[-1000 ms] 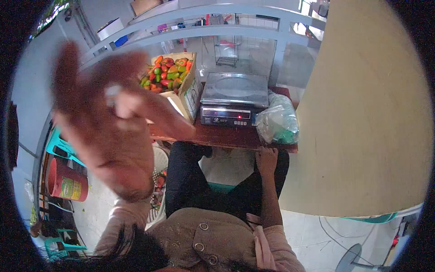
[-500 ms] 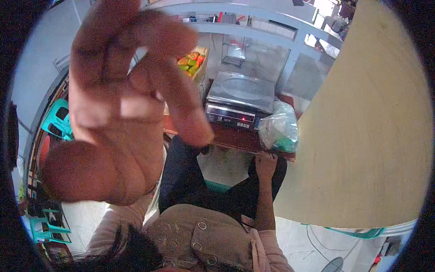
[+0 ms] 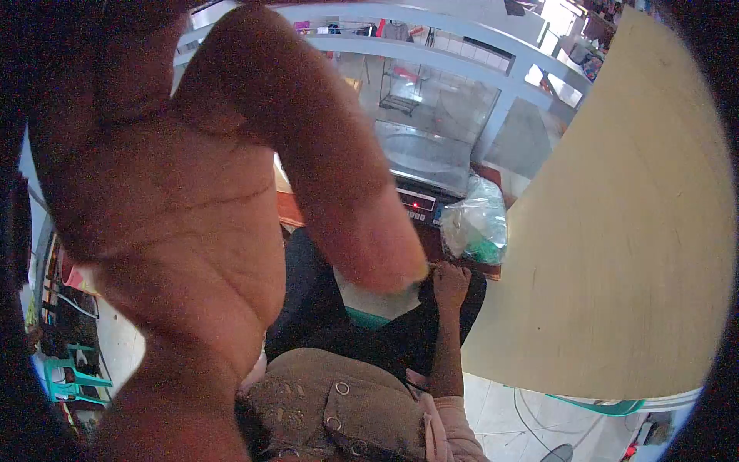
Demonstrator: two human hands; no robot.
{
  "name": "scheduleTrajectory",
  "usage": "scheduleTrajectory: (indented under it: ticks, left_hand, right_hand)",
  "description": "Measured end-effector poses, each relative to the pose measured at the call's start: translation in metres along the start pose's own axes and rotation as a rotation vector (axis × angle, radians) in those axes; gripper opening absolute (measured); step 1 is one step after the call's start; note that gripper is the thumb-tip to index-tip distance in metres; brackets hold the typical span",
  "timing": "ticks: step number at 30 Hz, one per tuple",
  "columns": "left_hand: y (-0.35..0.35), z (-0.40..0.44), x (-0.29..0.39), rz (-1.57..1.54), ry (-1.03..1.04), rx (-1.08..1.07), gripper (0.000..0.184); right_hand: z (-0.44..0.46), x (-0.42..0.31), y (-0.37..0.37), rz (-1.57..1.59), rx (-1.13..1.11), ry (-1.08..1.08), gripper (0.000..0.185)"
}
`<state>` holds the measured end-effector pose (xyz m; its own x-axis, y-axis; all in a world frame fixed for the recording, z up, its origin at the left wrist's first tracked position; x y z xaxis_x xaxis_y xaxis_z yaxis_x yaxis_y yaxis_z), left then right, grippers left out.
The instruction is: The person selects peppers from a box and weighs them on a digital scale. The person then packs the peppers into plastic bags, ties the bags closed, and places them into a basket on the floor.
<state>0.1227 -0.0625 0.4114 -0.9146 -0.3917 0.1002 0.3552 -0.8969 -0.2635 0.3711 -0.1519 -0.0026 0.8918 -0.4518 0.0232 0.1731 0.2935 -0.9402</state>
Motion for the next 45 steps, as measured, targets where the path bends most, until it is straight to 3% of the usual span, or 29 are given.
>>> scheduleTrajectory:
  ticks: [4, 7, 10, 13, 19, 22, 25, 29, 30, 33, 34, 38, 45]
  left_hand:
    - [-0.004, 0.001, 0.002, 0.020, 0.010, 0.033, 0.048]
    - [-0.014, 0.002, 0.007, 0.049, 0.030, 0.104, 0.047]
    - [-0.016, 0.002, 0.017, 0.086, 0.038, 0.242, 0.046]
    - [-0.019, -0.001, 0.025, 0.122, 0.046, 0.391, 0.045]
    - [-0.025, -0.005, 0.040, 0.191, 0.071, 0.588, 0.044]
    - [-0.024, -0.003, 0.048, 0.223, 0.069, 0.637, 0.043]
    - [-0.028, -0.002, 0.056, 0.236, 0.065, 0.649, 0.042]
    - [-0.029, -0.005, 0.066, 0.214, 0.000, 0.669, 0.042]
    - [-0.030, -0.005, 0.067, 0.229, -0.004, 0.659, 0.042]
    - [-0.032, -0.005, 0.072, 0.223, 0.001, 0.620, 0.044]
    - [-0.030, -0.004, 0.078, 0.233, 0.040, 0.635, 0.045]
    - [-0.032, 0.002, 0.087, 0.297, 0.157, 0.736, 0.049]
    - [-0.030, 0.001, 0.090, 0.301, 0.187, 0.693, 0.048]
  right_hand:
    - [-0.001, -0.001, -0.009, 0.103, 0.097, -0.007, 0.019]
    - [0.002, -0.005, -0.017, 0.082, 0.002, 0.030, 0.016]
    - [-0.002, -0.002, -0.002, 0.123, 0.190, -0.012, 0.015]
    - [0.000, -0.003, -0.008, 0.126, 0.095, 0.031, 0.014]
    - [-0.001, 0.000, -0.001, 0.058, 0.114, 0.017, 0.018]
    - [0.008, 0.005, 0.001, 0.509, -0.095, 0.151, 0.022]
    - [0.037, 0.000, -0.045, 1.130, -0.044, 0.368, 0.026]
    - [0.071, -0.031, -0.249, 1.078, 0.471, 0.125, 0.020]
    - [0.071, -0.033, -0.285, 1.149, 0.628, 0.013, 0.023]
    - [0.068, -0.041, -0.374, 0.993, 1.082, -0.366, 0.047]
    - [0.063, -0.043, -0.396, 0.943, 1.195, -0.521, 0.047]
    - [0.049, -0.058, -0.440, 0.827, 1.262, -0.884, 0.046]
    - [0.037, -0.065, -0.454, 0.754, 1.229, -1.004, 0.045]
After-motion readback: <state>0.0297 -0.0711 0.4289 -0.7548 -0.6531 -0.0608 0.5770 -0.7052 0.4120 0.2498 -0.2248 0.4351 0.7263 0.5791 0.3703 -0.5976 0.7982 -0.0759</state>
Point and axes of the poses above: each hand's wrist, its own z-axis towards the middle knuckle, its own y-axis out of the palm, x = y × z, the point moved 2 cm from there along z, towards the middle knuckle, and after that the axes turned 11 degrees about -z, right-handed, at the moved point
